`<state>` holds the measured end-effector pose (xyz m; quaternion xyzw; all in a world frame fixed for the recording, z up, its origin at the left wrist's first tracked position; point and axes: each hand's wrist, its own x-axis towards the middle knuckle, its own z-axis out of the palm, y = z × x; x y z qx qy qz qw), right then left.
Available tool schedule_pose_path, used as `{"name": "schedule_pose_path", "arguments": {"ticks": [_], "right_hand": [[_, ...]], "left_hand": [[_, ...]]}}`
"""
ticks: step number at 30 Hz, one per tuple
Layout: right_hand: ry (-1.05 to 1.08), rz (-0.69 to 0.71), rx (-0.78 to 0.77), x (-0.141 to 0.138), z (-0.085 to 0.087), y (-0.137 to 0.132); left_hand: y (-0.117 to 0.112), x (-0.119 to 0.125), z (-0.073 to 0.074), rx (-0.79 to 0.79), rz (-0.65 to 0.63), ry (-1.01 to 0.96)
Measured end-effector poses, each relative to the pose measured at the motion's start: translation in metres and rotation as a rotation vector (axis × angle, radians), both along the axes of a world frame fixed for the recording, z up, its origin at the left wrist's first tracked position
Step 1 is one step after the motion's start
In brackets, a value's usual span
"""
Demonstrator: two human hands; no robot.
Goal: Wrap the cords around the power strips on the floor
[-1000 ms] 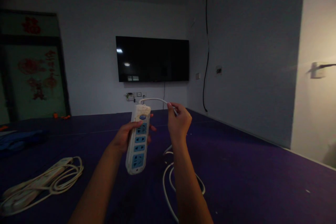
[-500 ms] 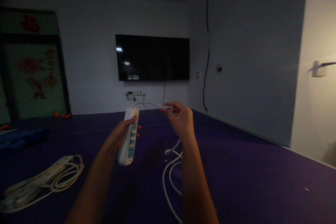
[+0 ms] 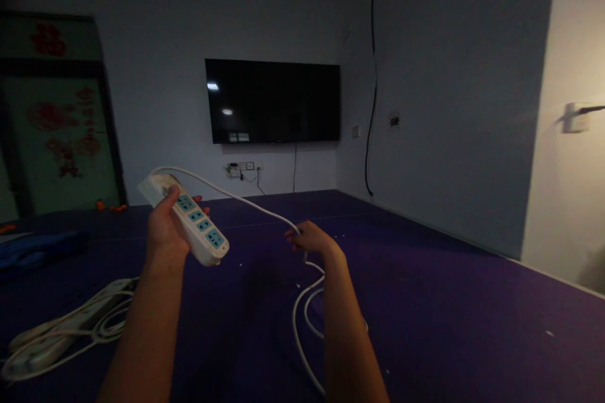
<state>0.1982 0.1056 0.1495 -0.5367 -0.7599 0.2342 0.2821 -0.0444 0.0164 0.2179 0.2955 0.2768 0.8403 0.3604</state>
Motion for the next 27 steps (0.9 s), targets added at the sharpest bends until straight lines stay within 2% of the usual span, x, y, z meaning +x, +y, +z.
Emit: {"name": "schedule_pose_path", "arguments": {"ticks": [8, 12, 18, 22, 27], "right_hand": [[-0.055, -0.482, -0.011, 0.04, -0.038, 0.021], [-0.049, -0.694, -0.027, 0.057, -0.048, 0.021], [-0.052, -0.753, -0.113, 0.054, -0.067, 0.031], [-0.072, -0.767, -0.181, 0.047, -0.084, 0.038], [-0.087, -0.815, -0.236, 0.048, -0.1, 0.04]], "left_hand": [[-0.026, -0.044, 0.009, 0.094, 0.21, -0.267], [-0.038, -0.058, 0.01, 0.057, 0.246, -0.207], [-0.028, -0.051, 0.008, -0.045, 0.194, -0.067], [-0.018, -0.047, 0.002, -0.094, 0.153, 0.156], [-0.014, -0.043, -0.005, -0.159, 0.176, 0.418]]}}
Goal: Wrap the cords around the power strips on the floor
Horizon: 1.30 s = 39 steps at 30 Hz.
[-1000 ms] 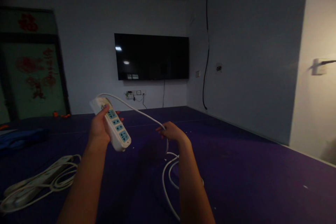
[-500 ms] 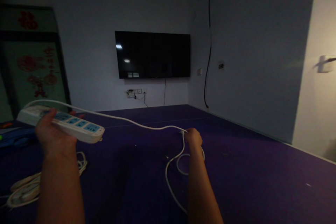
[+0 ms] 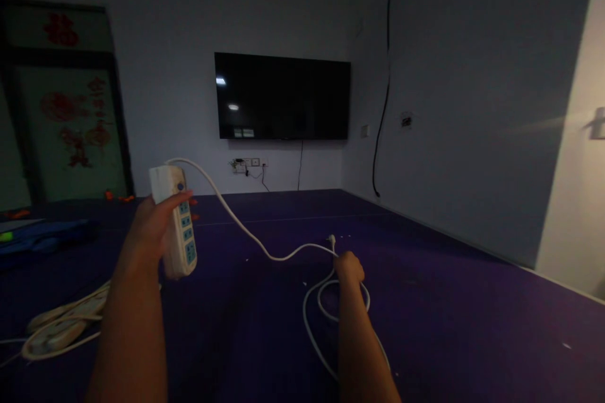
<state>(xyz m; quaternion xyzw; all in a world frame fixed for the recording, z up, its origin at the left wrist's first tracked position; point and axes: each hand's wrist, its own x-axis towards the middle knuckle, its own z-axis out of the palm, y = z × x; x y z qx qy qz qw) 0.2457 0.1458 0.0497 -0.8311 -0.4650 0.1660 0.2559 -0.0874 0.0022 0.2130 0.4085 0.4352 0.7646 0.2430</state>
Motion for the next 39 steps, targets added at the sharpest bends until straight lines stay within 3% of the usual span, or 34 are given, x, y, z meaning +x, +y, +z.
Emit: {"name": "schedule_pose_path", "arguments": {"ticks": [6, 9, 13, 18, 25, 32, 39], "right_hand": [[-0.002, -0.011, -0.011, 0.0, -0.012, 0.002], [0.002, -0.015, 0.004, -0.002, -0.015, 0.002], [0.015, -0.038, 0.033, -0.005, -0.015, 0.001], [0.031, -0.071, 0.076, -0.003, -0.007, -0.003], [0.036, 0.019, 0.222, 0.009, 0.022, -0.009], [-0.017, 0.071, 0.426, 0.015, 0.071, -0.027], [-0.033, 0.091, 0.829, 0.016, 0.114, -0.061]], "left_hand": [[0.005, 0.0, -0.007, -0.089, 0.067, 0.417], [0.019, -0.007, -0.015, -0.124, 0.063, 0.619], [0.043, -0.013, -0.03, -0.152, -0.036, 0.821], [0.063, -0.005, -0.048, -0.322, -0.037, 1.1], [0.084, 0.02, -0.077, -0.368, -0.104, 1.213], [0.099, 0.029, -0.101, -0.4, -0.141, 1.273], [0.106, 0.029, -0.111, -0.44, -0.151, 1.328]]}}
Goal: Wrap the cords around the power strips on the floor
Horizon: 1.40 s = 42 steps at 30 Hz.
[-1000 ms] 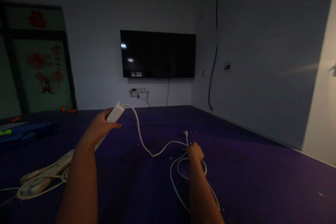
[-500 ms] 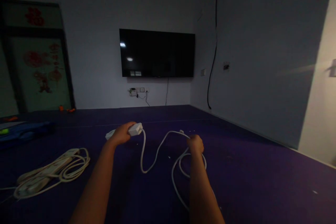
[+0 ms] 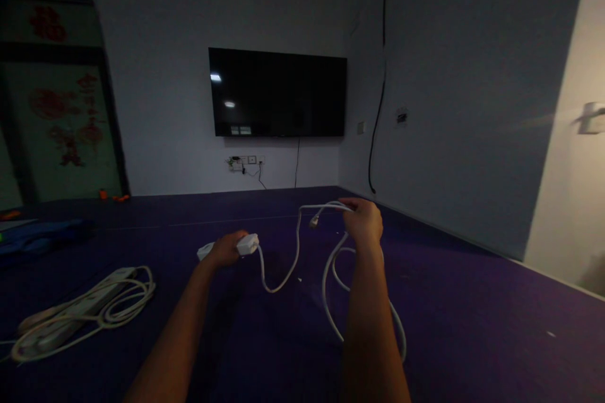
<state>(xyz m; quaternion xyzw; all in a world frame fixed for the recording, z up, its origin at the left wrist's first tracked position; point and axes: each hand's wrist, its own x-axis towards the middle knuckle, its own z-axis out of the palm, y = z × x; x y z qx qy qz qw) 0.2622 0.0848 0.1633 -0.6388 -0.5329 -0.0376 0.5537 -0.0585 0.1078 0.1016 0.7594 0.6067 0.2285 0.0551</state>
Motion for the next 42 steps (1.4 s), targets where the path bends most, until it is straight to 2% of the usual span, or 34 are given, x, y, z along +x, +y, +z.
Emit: {"name": "schedule_pose_path", "arguments": {"ticks": [5, 17, 30, 42], "right_hand": [[0.058, 0.032, 0.183, 0.003, 0.013, -0.013], [0.147, -0.035, 0.434, 0.002, 0.029, -0.04], [0.175, -0.044, 0.434, -0.001, 0.029, -0.04], [0.17, -0.057, 0.418, -0.004, 0.031, -0.043]], "left_hand": [[0.002, 0.006, -0.01, -0.033, -0.009, 0.05], [0.015, 0.007, -0.03, -0.177, -0.074, 0.139], [0.024, 0.003, -0.035, -0.317, -0.096, 0.192], [0.014, 0.007, -0.029, -0.413, -0.072, 0.294]]}}
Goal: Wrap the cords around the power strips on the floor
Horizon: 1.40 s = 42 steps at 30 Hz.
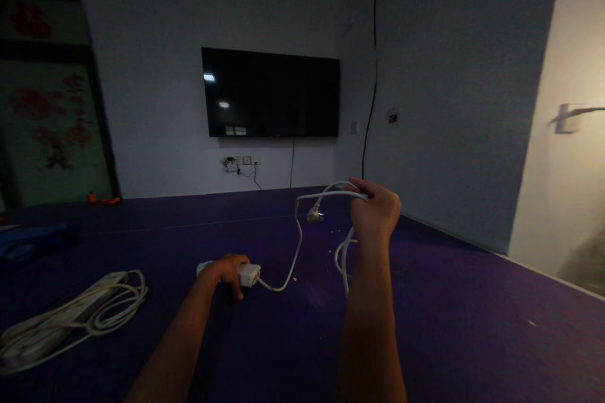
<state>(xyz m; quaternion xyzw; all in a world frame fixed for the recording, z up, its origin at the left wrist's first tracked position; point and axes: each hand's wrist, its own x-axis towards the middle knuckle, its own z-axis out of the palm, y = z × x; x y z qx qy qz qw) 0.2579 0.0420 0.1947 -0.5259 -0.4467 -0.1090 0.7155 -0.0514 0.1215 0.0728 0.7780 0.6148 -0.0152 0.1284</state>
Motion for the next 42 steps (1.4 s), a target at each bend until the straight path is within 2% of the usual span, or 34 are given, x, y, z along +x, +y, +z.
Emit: {"name": "schedule_pose_path", "arguments": {"ticks": [13, 23, 34, 42], "right_hand": [[-0.009, 0.017, -0.02, -0.001, 0.0, 0.001], [0.013, 0.082, -0.037, 0.001, -0.001, 0.004], [0.014, 0.056, -0.058, -0.001, 0.001, -0.002], [0.012, 0.16, -0.11, 0.001, -0.003, 0.004]], "left_hand": [[0.002, 0.007, -0.003, -0.043, 0.002, 0.103], [0.005, 0.005, -0.008, -0.023, -0.009, 0.07], [0.005, -0.003, -0.006, -0.099, -0.046, 0.006], [0.003, 0.0, -0.002, -0.126, -0.018, -0.012]]}}
